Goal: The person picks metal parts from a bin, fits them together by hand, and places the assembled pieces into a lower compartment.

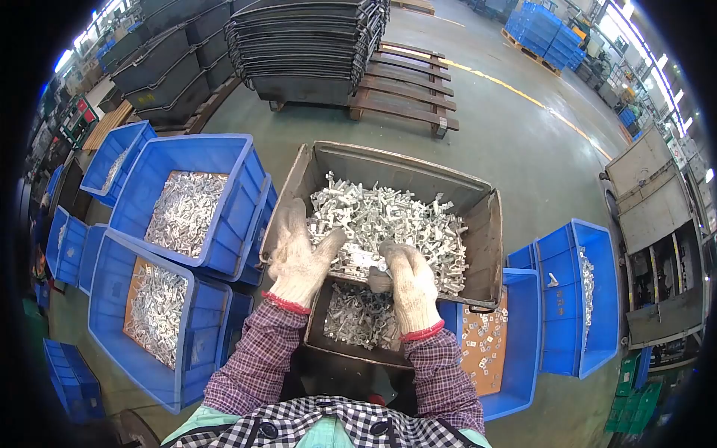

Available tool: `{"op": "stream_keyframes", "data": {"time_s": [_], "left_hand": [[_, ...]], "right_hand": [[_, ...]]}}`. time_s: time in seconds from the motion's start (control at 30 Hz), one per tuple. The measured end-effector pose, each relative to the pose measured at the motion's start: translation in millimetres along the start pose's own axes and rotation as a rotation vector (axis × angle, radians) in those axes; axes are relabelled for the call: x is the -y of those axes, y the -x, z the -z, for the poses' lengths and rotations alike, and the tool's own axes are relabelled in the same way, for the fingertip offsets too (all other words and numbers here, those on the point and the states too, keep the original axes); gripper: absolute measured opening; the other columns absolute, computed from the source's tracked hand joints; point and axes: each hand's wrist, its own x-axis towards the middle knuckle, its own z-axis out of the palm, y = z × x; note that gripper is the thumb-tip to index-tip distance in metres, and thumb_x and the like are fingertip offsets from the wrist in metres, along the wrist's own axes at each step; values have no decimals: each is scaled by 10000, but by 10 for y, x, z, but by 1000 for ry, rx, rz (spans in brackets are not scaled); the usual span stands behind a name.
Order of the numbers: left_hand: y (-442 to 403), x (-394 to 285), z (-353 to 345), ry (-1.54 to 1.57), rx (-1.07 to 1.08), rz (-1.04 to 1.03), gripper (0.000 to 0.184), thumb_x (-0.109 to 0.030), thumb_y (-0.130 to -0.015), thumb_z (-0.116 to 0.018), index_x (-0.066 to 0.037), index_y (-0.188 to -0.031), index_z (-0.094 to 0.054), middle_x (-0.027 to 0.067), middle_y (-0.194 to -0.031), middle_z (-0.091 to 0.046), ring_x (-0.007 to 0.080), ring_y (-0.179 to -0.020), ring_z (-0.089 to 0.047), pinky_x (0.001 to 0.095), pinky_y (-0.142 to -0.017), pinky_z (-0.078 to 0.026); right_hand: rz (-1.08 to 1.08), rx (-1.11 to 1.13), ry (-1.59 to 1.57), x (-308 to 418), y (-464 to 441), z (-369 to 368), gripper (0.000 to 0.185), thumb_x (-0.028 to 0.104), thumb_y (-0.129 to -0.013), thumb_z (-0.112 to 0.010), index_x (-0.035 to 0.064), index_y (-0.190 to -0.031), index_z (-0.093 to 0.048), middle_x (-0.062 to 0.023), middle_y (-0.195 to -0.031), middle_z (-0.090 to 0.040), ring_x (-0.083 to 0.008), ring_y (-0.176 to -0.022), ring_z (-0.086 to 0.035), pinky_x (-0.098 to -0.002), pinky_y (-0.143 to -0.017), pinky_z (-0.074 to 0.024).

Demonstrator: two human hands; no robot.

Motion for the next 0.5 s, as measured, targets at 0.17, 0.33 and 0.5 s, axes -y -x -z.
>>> {"op": "stream_keyframes", "data": {"time_s": [0.17, 0.33, 0.5], "left_hand": [[-42, 158, -42, 141, 349, -32, 504, -479, -912, -711, -94, -1236, -734, 155, -1235, -696, 355, -1164, -658, 474, -1004, -507], [23, 114, -51, 719, 723, 264, 505, -452, -1000, -619, -40, -1281, -694, 123, -1116, -726, 227, -972, -691, 369, -798, -556], [72, 265, -63, 1209, 989, 484, 547, -434, -1015, -607, -3, -1352, -613, 103, -1035, -688, 206, -862, -659, 333, -749, -557]], "right_hand": [[82, 34, 131, 37, 46, 15, 373, 233, -1025, -596, -35, -1274, -667, -129, -1167, -695, -199, -921, -707, -314, -801, -583], [329, 39, 351, -29, 72, 30, 319, 194, -991, -642, -20, -1219, -707, -157, -1161, -735, -227, -940, -731, -343, -835, -588], [783, 63, 855, 126, 252, -37, 308, 228, -910, -759, 38, -1153, -754, -158, -1041, -768, -323, -938, -743, -403, -850, -588]]}}
